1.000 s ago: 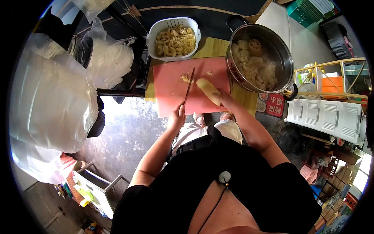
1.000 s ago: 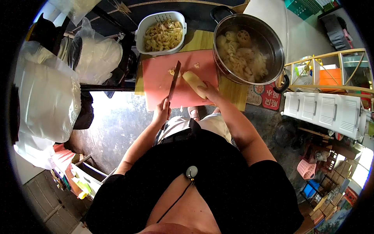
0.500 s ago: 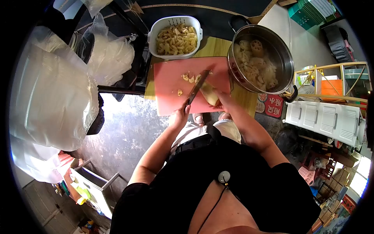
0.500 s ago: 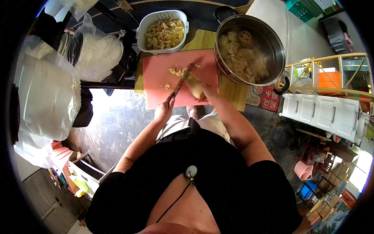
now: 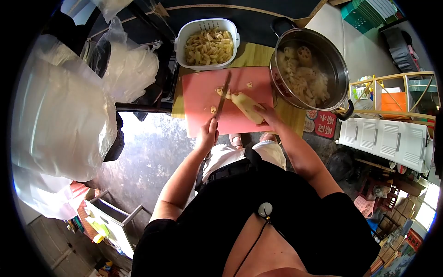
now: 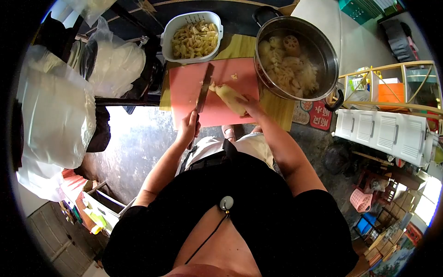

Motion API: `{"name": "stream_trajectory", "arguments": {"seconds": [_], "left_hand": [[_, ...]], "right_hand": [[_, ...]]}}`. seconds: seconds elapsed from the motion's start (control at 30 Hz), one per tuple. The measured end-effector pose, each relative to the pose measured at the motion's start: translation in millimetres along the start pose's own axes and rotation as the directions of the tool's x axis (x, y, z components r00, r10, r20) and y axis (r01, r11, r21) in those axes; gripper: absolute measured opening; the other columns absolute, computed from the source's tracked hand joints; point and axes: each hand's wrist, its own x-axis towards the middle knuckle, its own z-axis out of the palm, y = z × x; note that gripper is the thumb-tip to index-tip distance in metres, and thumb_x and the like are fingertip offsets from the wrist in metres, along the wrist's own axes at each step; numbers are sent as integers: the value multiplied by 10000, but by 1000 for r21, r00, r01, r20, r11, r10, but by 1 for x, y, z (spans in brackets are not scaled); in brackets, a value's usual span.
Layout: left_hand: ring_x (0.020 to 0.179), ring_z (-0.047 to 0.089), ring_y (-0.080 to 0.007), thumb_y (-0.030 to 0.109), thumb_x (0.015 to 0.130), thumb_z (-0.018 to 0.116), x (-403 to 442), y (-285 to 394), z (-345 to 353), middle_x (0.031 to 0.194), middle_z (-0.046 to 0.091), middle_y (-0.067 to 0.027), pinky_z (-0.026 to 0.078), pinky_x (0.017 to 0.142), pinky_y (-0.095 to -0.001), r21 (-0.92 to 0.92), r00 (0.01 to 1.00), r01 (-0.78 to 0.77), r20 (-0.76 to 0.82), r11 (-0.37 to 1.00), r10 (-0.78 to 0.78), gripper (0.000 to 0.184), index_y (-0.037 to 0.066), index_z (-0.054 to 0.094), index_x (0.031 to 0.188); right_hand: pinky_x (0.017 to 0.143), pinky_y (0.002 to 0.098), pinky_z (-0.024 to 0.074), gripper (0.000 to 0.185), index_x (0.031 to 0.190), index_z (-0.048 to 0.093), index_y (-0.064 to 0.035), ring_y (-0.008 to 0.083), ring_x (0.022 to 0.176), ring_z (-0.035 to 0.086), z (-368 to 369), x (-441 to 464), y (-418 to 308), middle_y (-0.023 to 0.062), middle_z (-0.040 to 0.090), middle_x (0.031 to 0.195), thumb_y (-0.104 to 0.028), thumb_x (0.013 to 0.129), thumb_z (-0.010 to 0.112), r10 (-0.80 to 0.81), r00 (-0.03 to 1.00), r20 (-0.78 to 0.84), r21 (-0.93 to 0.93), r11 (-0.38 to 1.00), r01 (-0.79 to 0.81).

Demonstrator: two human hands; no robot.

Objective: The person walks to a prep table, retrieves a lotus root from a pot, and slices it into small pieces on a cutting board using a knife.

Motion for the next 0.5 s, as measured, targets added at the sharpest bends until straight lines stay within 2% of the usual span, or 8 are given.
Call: {"name": "stream_trajectory", "arguments": {"seconds": [0.1, 0.13, 0.2, 0.23, 0.33, 0.43, 0.47, 0.5], "left_hand": [[402, 381, -79, 357, 951, 393, -3, -9, 2, 523, 413, 3, 340, 376, -257, 219, 981, -194, 51, 956, 188, 435, 38, 494, 1230], [469, 528, -180, 349, 941, 411, 3, -13, 4, 598, 547, -89, 435, 464, -322, 396, 993, -122, 53, 910, 110, 409, 69, 517, 1219], [662, 625, -319, 347, 935, 415, 5, -20, 14, 757, 623, -187, 485, 617, -400, 618, 944, -249, -18, 746, 330, 380, 131, 519, 1230], [935, 575, -407, 405, 920, 410, 1, -9, 15, 989, 607, -229, 463, 801, -461, 538, 997, -53, -18, 842, 74, 394, 187, 519, 1229], [969, 553, -418, 405, 920, 408, -3, -5, 19, 1020, 594, -228, 449, 831, -464, 615, 990, -108, -4, 781, 140, 408, 199, 482, 1265], [555, 582, -254, 386, 940, 402, 18, -43, 21, 690, 591, -143, 484, 560, -372, 506, 958, -171, -113, 845, 262, 362, 122, 531, 1150], [510, 533, -210, 397, 943, 392, 21, -47, 17, 645, 548, -108, 453, 508, -341, 260, 990, -67, -104, 963, 97, 343, 112, 519, 1087], [466, 483, -167, 409, 947, 382, 19, -37, 12, 601, 504, -72, 422, 457, -310, -1, 997, 64, -52, 998, -64, 339, 103, 508, 1023]], "right_hand": [[570, 337, 546, 532, 1163, 486, -89, 190, 764, 624, 0, -3, -3, 76, 596, 951, -449, 792, 613, 28, 999, 24, -9, 1000, -28], [565, 333, 544, 532, 1160, 486, -86, 188, 747, 625, 1, -2, -2, 76, 598, 941, -448, 792, 615, 49, 998, 29, 12, 999, -50], [566, 329, 544, 527, 1157, 493, -84, 193, 718, 628, 5, -3, -1, 81, 605, 930, -449, 796, 611, 34, 999, 0, 38, 999, -34], [567, 328, 544, 524, 1155, 496, -83, 196, 704, 630, 7, -3, -1, 83, 608, 925, -449, 797, 609, 28, 999, -19, 52, 998, -27], [564, 331, 545, 520, 1148, 512, -84, 206, 714, 630, 12, -5, -6, 92, 611, 943, -459, 799, 604, 204, 979, 10, 197, 959, -202], [561, 378, 561, 489, 1145, 514, -87, 226, 757, 633, 13, -5, -2, 115, 603, 962, -427, 806, 601, 279, 955, 103, 396, 869, -296], [564, 376, 562, 480, 1139, 517, -89, 227, 745, 636, 12, -6, -1, 109, 608, 952, -432, 811, 590, 276, 960, 38, 386, 882, -269], [567, 373, 562, 472, 1133, 520, -91, 229, 732, 639, 12, -7, -1, 103, 612, 942, -436, 816, 579, 272, 962, -25, 373, 896, -243]]}}
